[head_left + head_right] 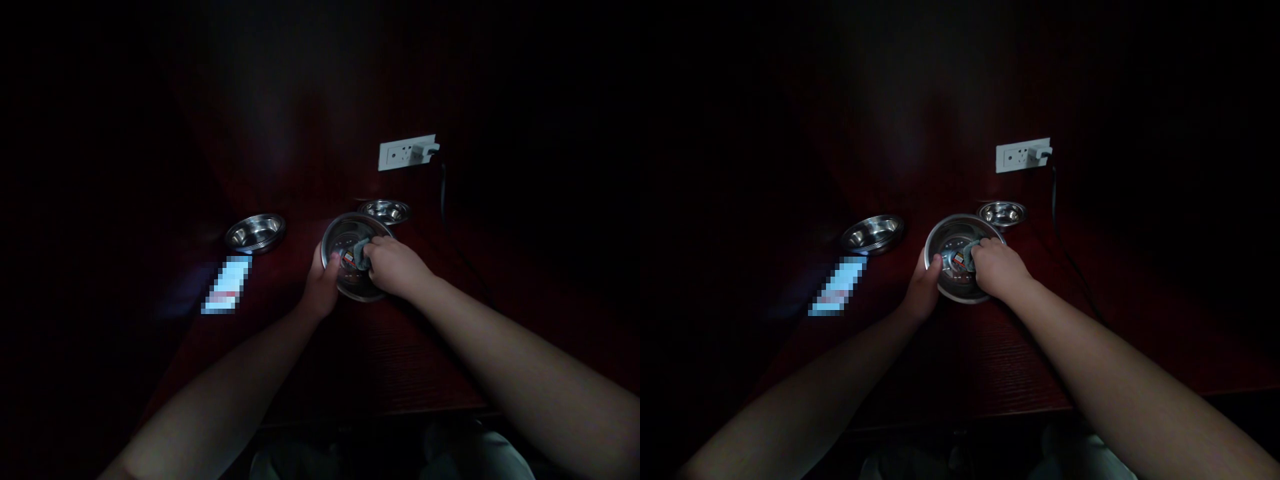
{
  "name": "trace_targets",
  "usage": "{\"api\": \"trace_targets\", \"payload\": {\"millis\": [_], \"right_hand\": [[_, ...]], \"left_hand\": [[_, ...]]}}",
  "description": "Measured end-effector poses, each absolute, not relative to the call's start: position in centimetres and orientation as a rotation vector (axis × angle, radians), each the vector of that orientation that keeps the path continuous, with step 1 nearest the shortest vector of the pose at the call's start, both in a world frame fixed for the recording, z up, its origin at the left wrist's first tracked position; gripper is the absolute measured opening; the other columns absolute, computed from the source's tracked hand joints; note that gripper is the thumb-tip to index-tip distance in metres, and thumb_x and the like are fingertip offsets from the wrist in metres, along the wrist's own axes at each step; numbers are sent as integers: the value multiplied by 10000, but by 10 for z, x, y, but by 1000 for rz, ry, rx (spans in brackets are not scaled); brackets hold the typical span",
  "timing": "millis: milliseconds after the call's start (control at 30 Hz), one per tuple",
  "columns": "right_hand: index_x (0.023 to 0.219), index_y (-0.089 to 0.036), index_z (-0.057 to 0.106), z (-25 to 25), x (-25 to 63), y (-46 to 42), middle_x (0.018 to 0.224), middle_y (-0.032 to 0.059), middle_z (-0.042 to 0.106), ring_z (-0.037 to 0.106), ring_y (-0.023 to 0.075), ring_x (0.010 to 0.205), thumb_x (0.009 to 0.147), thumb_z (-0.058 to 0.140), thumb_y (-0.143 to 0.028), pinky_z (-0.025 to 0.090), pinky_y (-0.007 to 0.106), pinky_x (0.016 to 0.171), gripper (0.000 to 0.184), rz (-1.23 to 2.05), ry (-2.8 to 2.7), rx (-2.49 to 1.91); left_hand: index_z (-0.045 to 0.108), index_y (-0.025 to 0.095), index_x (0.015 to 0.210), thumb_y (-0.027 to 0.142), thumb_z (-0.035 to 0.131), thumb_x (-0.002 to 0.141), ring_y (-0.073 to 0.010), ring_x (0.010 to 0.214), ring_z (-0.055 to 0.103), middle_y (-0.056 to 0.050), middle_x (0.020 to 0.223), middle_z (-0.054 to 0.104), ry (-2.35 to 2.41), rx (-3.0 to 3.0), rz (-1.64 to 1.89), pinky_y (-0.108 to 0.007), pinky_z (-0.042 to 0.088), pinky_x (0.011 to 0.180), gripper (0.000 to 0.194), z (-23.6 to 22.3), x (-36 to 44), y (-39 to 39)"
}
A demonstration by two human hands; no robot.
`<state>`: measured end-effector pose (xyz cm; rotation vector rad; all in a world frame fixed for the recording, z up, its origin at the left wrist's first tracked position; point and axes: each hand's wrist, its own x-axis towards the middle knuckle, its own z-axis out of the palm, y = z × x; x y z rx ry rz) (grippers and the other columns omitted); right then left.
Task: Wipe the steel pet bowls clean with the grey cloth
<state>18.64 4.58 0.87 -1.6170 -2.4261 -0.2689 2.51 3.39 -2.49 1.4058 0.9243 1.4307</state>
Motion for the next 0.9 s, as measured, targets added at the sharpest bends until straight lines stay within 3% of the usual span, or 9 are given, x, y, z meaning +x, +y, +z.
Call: {"api": "trace_targets", "payload": {"millis": [200,467,633,900], "right_hand": [[862,-177,639,11,189,39,946,100,673,616,239,873,713,574,-93,450,332,755,183,49,-2667,-1179],[888,-182,564,4,182,35,914,65,617,567,197,869,786,552,-96,441,325,788,134,294,-2489,-796],[844,-198,530,2,178,37,870,37,585,542,181,828,775,554,-82,432,311,757,138,197,-2275,-754],[969,-183,609,13,183,42,1049,110,628,556,272,994,784,536,-96,441,381,861,217,-240,-2139,-1228]], "left_hand": [[484,187,1299,384,463,944,-237,1188,572,-89,1283,615,940,1408,1462,-384,414,1052,407,-27,24,38],[568,165,1134,494,410,955,-246,1182,587,-101,1248,644,901,1407,1398,-382,412,1053,407,-27,24,33],[579,161,1155,553,407,947,-260,1268,532,-114,1326,607,818,1445,1317,-395,368,1102,475,-28,25,30],[544,167,1255,490,477,936,-260,1179,585,-105,1280,637,847,1425,1277,-388,415,1044,459,-25,26,26]]}}
